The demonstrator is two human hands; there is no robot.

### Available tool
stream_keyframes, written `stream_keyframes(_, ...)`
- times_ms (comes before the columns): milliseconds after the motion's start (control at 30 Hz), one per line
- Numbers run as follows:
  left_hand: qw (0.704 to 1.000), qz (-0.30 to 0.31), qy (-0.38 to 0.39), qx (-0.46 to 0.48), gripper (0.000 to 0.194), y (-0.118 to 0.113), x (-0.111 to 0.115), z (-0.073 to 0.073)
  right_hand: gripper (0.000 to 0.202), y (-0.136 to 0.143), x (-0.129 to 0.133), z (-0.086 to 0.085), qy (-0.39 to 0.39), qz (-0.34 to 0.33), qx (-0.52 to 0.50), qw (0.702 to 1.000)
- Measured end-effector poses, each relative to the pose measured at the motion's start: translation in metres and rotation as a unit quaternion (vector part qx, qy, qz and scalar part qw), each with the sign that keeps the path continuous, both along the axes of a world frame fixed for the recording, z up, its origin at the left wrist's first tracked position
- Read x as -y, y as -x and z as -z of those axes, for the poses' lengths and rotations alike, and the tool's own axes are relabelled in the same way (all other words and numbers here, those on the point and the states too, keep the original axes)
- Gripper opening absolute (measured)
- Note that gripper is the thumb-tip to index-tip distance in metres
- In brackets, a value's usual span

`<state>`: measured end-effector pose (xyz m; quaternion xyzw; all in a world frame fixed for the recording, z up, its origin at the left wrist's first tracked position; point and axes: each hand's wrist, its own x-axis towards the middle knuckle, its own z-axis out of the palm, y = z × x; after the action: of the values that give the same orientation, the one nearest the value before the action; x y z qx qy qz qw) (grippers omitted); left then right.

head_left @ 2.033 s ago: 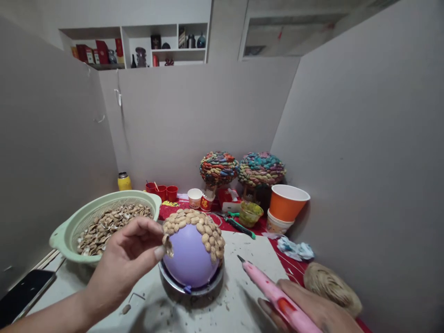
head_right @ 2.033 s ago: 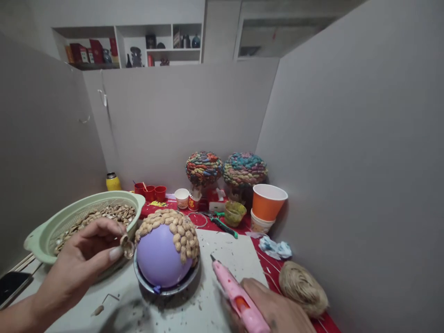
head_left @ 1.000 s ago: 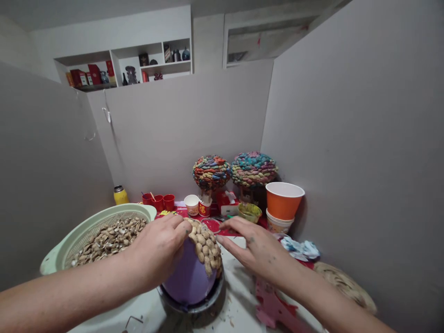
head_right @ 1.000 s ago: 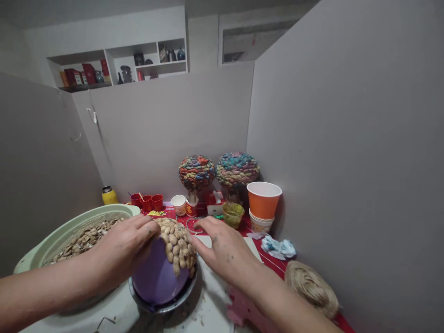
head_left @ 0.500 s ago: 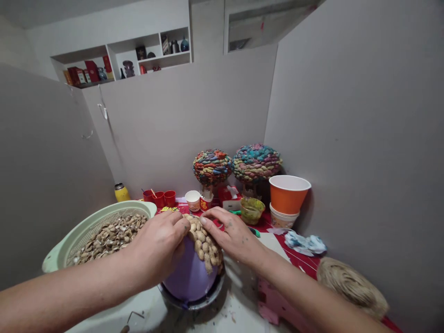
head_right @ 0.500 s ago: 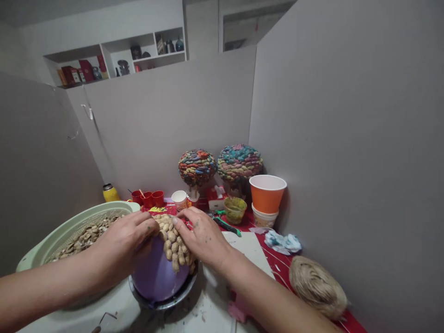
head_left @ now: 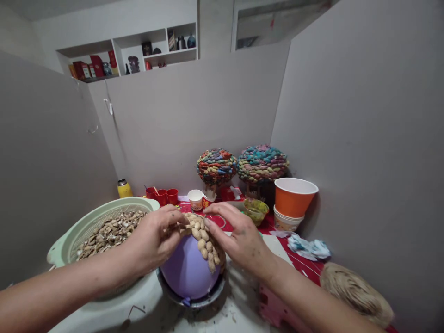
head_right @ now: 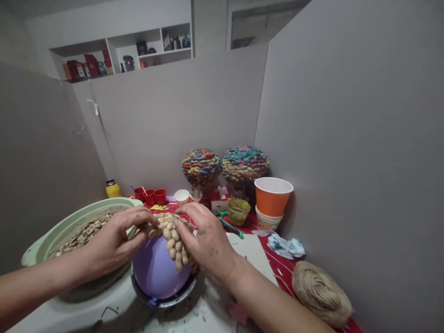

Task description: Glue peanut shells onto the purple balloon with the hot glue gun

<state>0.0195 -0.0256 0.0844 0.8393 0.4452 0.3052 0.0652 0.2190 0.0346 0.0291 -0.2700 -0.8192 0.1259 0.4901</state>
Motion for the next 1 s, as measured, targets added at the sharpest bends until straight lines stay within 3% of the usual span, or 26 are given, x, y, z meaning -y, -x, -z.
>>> stream_keyframes(167, 0.988, -0.079, -0.006, 0.130, 0.020, 0.012, 0.000, 0.006, 0.016, 0.006, 0.017, -0.014, -0.142, -0.075, 0.034, 0.986)
stream_keyframes(367, 0.948, -0.087, 0.062, 0.298, 0.030, 0.020, -0.001, 0.045, 0.013, 0.018, 0.016, -0.025, -0.187, -0.107, 0.143, 0.966)
stream_keyframes(500, 0.949, -0.100, 0.067, 0.290, 0.035, 0.018, -0.002, 0.066, 0.014, 0.024, 0.009, -0.025, -0.192, -0.125, 0.183, 0.956)
stream_keyframes(667, 0.954, -0.109, 0.098, 0.260, 0.045, 0.017, -0.003, 0.082, 0.019, 0.026, 0.006, -0.022, -0.190, -0.133, 0.215, 0.949)
stream_keyframes(1000, 0.957, -0.090, 0.091, 0.259, 0.043, 0.014, -0.005, 0.084, 0.017, 0.025, 0.005, -0.021, -0.202, -0.130, 0.233, 0.942)
